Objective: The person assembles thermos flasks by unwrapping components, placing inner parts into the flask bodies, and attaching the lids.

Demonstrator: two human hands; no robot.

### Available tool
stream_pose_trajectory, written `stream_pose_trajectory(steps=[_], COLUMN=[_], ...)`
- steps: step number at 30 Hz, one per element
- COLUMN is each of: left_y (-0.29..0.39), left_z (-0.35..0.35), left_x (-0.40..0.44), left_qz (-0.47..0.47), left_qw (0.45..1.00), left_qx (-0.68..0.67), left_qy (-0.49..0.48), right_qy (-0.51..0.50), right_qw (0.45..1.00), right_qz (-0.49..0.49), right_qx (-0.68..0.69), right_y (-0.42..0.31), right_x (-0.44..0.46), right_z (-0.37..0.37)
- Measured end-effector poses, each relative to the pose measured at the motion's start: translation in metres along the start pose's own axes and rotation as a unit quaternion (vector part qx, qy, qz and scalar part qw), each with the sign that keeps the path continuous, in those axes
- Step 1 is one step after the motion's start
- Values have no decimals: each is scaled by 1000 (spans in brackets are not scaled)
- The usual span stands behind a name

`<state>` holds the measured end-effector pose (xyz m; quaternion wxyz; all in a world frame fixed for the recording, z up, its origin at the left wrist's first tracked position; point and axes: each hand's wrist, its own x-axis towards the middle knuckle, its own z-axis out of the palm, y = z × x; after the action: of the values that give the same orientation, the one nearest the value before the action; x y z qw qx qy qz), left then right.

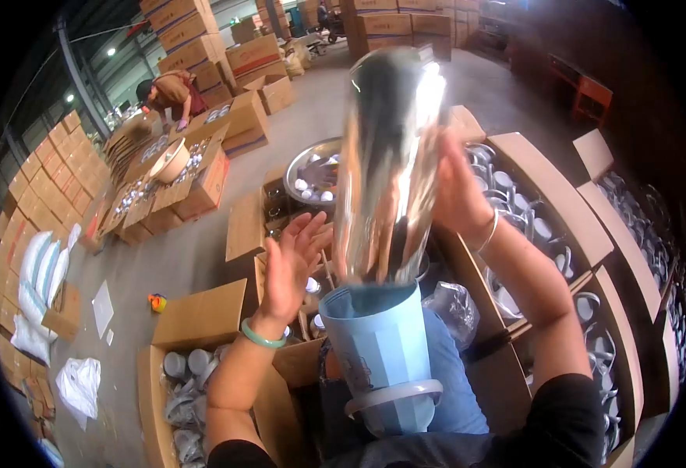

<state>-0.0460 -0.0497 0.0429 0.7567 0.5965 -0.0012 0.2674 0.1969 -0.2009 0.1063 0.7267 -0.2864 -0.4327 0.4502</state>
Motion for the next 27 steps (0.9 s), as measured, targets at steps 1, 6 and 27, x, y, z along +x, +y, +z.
stream_pose_trajectory(steps=[1,6,27], left_y=[-6,-34,-38], left_z=[2,7,61], left_x=[-4,-44,-81], left_qz=[11,24,4], left_qw=[1000,995,999], left_qx=[8,94,41], left_qy=[14,15,6], right_qy=[-10,-141,-518], right_qw=[998,951,679], right_qz=[27,84,214], right_qx=[-58,-261,-475], right_y=[14,46,18], right_x=[-5,-56,-11], right_z=[-3,17,33])
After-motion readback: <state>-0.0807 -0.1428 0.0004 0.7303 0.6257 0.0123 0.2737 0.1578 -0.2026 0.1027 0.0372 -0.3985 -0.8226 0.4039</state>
